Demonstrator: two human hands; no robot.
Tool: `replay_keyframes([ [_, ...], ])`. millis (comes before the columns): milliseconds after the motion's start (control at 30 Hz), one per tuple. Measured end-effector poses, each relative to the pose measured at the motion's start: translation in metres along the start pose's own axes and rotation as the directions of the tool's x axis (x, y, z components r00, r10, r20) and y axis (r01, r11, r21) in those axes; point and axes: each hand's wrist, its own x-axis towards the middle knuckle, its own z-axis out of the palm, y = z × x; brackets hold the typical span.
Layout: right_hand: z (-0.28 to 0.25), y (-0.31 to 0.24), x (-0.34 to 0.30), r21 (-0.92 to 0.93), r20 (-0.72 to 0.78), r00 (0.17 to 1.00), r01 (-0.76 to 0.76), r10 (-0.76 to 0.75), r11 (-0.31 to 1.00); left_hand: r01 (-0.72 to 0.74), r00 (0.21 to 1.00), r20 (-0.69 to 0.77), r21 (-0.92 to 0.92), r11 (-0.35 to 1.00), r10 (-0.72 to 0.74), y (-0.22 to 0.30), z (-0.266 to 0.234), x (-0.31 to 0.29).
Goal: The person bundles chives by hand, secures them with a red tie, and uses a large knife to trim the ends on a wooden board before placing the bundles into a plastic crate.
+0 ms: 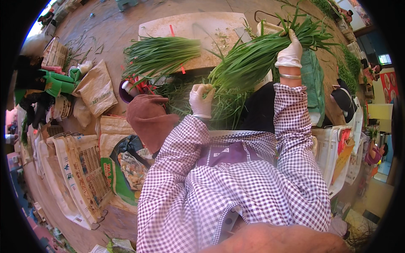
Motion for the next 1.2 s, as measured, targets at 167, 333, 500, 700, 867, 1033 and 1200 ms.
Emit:
replay_keyframes([
  [167, 0.005, -0.001, -0.004, -0.012, 0.011, 1.000, -0.010, 0.010, 1.000, -0.011, 0.999, 0.038, 0.022, 1.000, 0.010, -0.010, -0.002, -0.001],
  [333, 0.005, -0.012, 0.000, -0.067, 0.029, 0.998, 0.050, -0.048, 0.997, -0.056, 0.956, 0.288, 0.375, 0.925, -0.059, -0.041, -0.013, -0.005],
  [500, 0.001, -0.020, 0.011, 0.016, 0.016, 0.998, 0.062, -0.062, 0.998, -0.156, 0.708, 0.619, 0.607, 0.779, -0.340, -0.057, -0.016, -0.018],
  [700, -0.015, -0.016, 0.032, 0.027, 0.069, 0.996, 0.063, -0.065, 0.998, 0.818, 0.518, 0.630, -0.165, 0.552, -0.579, -0.042, 0.010, -0.030],
  [867, -0.025, -0.020, 0.043, 0.004, 0.131, 0.989, 0.063, -0.063, 0.998, 0.879, 0.477, 0.648, -0.365, 0.307, -0.594, -0.016, 0.036, -0.043],
  [1033, -0.018, -0.008, 0.034, 0.076, 0.101, 0.995, -0.032, 0.024, 0.997, 0.906, 0.416, 0.701, -0.372, 0.201, -0.578, -0.019, 0.043, -0.035],
  [1200, -0.015, -0.010, 0.026, 0.146, 0.093, 0.994, -0.077, 0.064, 0.986, 0.923, 0.337, 0.600, -0.362, 0.129, -0.726, -0.011, 0.046, -0.022],
])
